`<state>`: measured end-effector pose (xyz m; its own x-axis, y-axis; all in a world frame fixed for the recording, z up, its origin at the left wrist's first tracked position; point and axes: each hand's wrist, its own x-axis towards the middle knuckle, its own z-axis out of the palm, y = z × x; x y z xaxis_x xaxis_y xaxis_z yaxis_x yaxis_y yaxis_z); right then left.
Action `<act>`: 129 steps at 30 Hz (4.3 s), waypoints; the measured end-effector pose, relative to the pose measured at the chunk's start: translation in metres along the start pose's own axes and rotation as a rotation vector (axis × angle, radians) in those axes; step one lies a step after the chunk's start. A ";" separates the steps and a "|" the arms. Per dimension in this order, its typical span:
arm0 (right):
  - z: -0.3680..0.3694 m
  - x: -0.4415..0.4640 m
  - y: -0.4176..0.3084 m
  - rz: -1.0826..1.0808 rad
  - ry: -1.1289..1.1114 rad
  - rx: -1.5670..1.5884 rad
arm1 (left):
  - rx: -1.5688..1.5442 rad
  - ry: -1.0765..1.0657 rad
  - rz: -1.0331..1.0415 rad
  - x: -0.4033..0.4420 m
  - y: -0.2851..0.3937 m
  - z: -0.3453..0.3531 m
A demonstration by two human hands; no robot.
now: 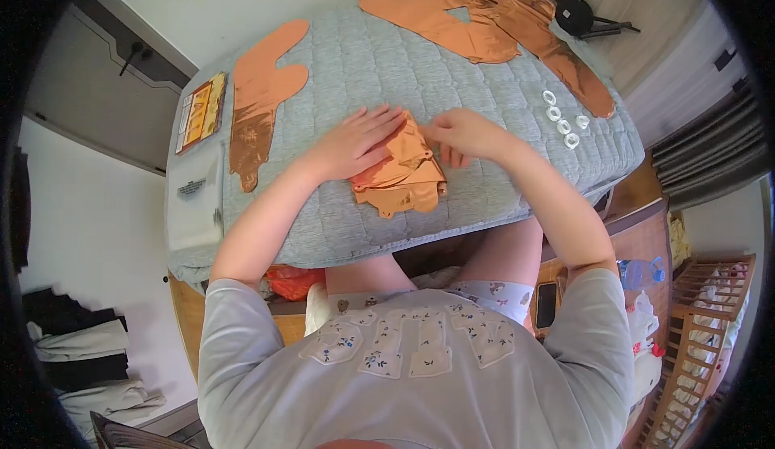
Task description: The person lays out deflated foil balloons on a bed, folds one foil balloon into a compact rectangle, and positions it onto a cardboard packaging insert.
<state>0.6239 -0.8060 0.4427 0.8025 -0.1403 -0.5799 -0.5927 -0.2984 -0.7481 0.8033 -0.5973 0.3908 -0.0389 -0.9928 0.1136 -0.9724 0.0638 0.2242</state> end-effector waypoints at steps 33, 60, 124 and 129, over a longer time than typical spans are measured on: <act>0.009 0.036 0.021 -0.947 0.413 -0.403 | -0.023 0.009 -0.023 0.001 -0.002 0.003; 0.015 0.041 0.035 -0.988 0.504 -0.576 | -0.386 0.041 -0.089 0.019 0.000 -0.016; 0.063 0.015 0.014 -0.606 0.581 -0.322 | -0.918 0.095 -0.006 0.014 -0.024 0.013; 0.060 0.018 0.007 -0.500 0.531 -0.385 | -1.181 0.012 -0.061 0.012 -0.028 0.006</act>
<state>0.6303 -0.7537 0.4077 0.9480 -0.3039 0.0946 -0.1693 -0.7332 -0.6586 0.8286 -0.6117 0.3803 0.0082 -0.9968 0.0792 -0.1569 0.0770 0.9846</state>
